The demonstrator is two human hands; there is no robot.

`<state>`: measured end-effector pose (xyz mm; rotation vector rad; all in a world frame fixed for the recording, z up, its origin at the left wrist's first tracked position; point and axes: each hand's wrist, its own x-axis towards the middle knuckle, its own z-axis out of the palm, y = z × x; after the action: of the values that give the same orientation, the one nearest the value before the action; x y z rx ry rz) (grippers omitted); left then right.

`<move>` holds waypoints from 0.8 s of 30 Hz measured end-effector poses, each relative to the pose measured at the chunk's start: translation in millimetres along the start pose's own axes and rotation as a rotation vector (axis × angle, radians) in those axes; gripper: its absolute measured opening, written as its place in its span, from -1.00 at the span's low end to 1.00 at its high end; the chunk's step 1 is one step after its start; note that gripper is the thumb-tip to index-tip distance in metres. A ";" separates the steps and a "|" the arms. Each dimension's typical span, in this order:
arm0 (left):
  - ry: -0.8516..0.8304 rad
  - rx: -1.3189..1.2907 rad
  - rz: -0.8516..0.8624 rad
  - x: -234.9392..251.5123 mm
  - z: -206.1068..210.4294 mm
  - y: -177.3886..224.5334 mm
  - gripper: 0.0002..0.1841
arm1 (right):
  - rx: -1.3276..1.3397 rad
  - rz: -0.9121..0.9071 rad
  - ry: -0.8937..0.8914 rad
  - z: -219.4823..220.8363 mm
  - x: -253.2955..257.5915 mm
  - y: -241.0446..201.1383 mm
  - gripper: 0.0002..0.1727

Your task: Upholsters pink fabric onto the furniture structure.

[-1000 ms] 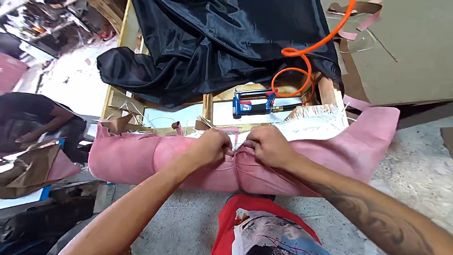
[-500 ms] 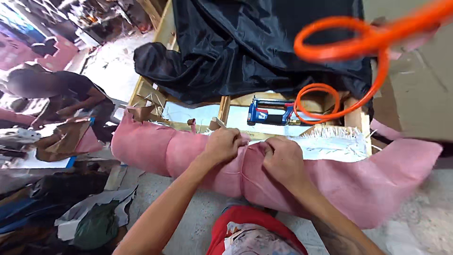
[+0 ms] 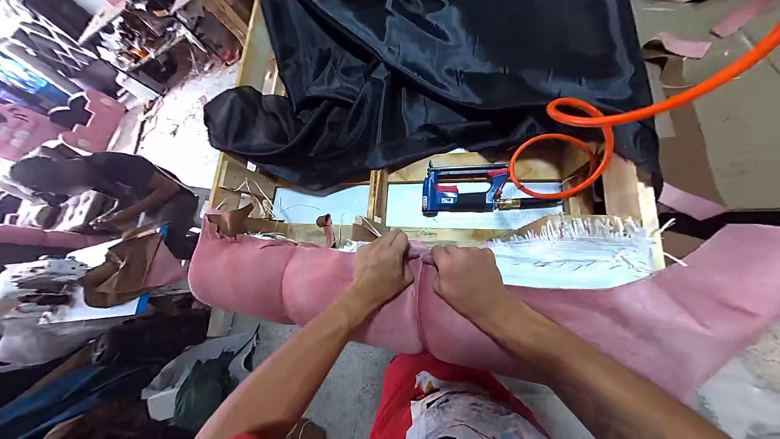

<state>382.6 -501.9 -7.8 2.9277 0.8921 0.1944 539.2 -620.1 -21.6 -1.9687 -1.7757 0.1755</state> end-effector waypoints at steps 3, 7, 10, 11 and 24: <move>0.013 0.038 -0.044 -2.5 -6.1 9.0 -0.84 | -0.073 0.032 0.081 1.8 -6.4 -8.4 -0.82; -0.083 0.001 -0.109 -11.3 -24.1 18.1 -0.80 | -0.104 0.070 0.003 -16.3 -11.0 -17.6 -0.86; -0.327 -0.207 -0.107 -13.5 -48.5 6.6 -0.68 | -0.052 0.020 0.003 -23.5 -15.1 -19.3 -0.84; -0.387 -0.274 -0.087 -11.9 -53.7 0.3 -0.67 | 0.004 0.017 -0.041 -27.6 -14.1 -18.1 -0.79; 0.224 -0.099 0.200 -5.0 4.3 -5.7 -0.83 | 0.120 0.044 0.192 3.6 -0.8 -12.7 -0.95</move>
<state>376.0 -500.1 -13.1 2.9383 0.5901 0.5706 526.2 -619.4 -19.5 -1.8735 -1.5647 0.1006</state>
